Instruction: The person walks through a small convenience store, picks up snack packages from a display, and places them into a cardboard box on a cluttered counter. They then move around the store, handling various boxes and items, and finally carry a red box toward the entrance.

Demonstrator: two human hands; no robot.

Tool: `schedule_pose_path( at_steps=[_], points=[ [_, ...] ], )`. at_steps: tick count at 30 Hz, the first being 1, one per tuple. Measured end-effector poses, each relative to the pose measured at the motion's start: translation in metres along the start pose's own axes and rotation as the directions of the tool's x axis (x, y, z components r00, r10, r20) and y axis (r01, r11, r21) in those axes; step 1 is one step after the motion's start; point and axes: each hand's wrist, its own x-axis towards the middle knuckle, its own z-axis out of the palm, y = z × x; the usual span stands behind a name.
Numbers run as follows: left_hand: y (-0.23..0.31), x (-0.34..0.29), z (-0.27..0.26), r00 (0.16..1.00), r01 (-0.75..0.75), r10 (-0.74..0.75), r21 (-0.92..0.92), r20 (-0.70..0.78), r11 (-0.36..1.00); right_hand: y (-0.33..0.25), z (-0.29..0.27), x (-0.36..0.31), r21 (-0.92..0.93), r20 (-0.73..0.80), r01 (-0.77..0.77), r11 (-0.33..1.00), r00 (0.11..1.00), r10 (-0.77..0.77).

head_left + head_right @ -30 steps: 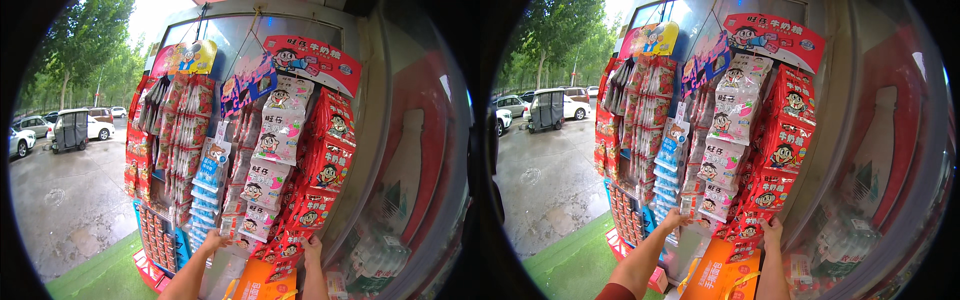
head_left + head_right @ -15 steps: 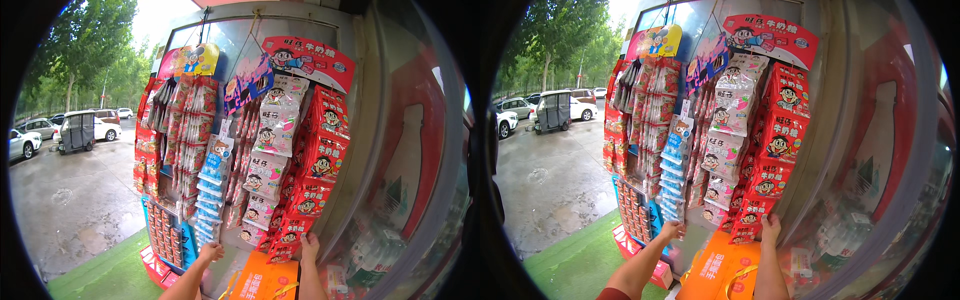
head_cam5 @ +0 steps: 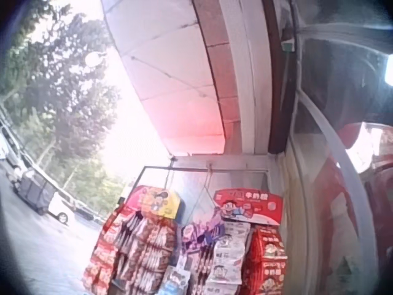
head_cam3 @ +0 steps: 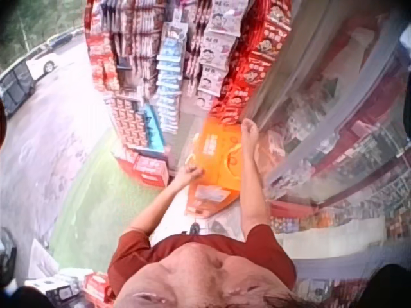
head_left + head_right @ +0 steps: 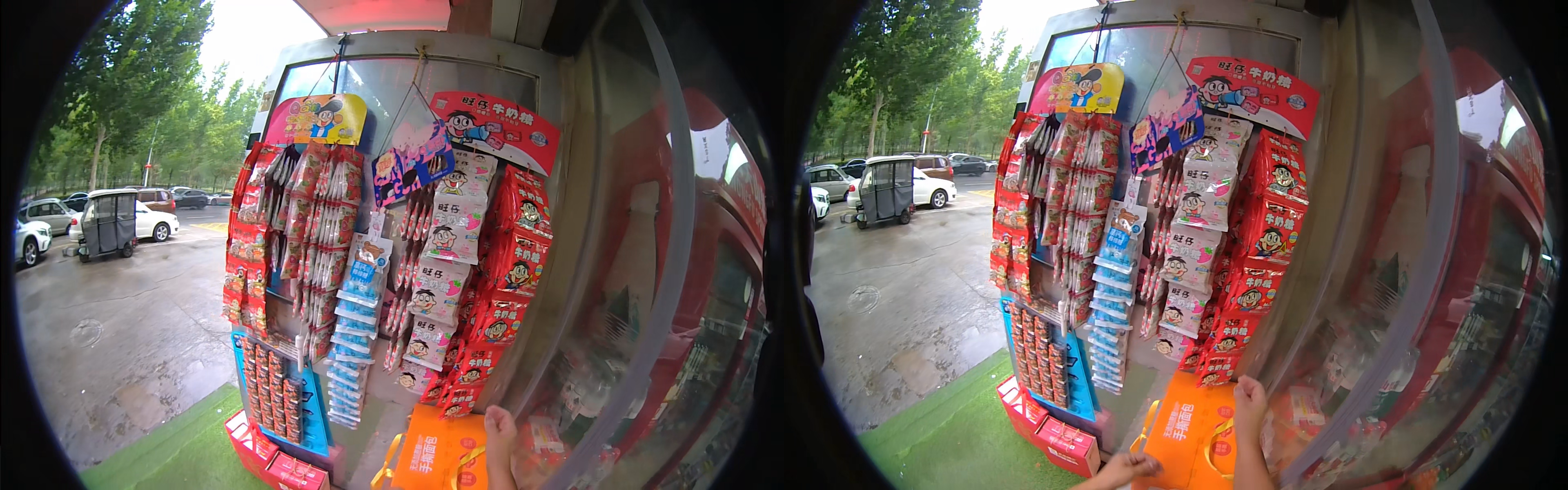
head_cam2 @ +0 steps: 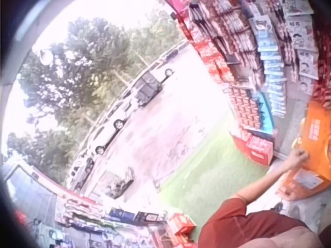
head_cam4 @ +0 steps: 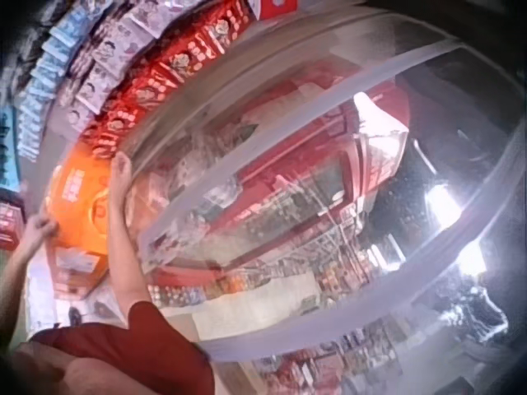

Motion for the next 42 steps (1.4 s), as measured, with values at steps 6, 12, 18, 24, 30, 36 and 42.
schedule_pose_path(
  at_steps=[6, 12, 18, 24, 30, 36, 42],
  points=[
    [0.046, -0.123, 0.064, 0.992, 0.003, -0.014, 0.094, 0.124, 0.996, -0.027, -0.051, -0.161, -0.159, 0.073, -0.061, 0.985, 0.995, 0.073],
    [0.044, -0.169, 0.105, 0.940, 0.083, -0.084, 0.018, 0.331, 0.996, -0.026, -0.111, -0.301, -0.184, 0.210, -0.362, 0.914, 0.894, 0.396],
    [0.060, -0.197, 0.200, 0.681, -0.026, 0.002, 0.022, 0.733, 0.999, -0.078, -0.194, -0.378, -0.577, 0.310, -0.477, 0.663, 0.623, 0.718],
    [0.050, -0.203, 0.294, 0.347, -0.262, 0.017, 0.080, 0.938, 0.962, -0.127, -0.282, -0.440, -0.561, 0.338, -0.584, 0.586, 0.485, 0.807],
    [0.062, -0.217, 0.386, 0.367, 0.044, -0.052, 0.038, 0.929, 0.998, -0.194, -0.364, -0.492, -0.570, 0.347, -0.541, 0.618, 0.524, 0.778],
    [0.098, -0.250, 0.494, 0.076, -0.220, -0.005, 0.022, 0.997, 0.975, -0.226, -0.428, -0.499, -0.567, 0.329, -0.475, 0.673, 0.619, 0.714],
    [0.064, -0.241, 0.560, 0.566, -0.248, 0.291, -0.176, 0.772, 0.952, -0.253, -0.505, -0.526, -0.321, 0.160, -0.656, 0.683, 0.673, 0.722]
  ],
)
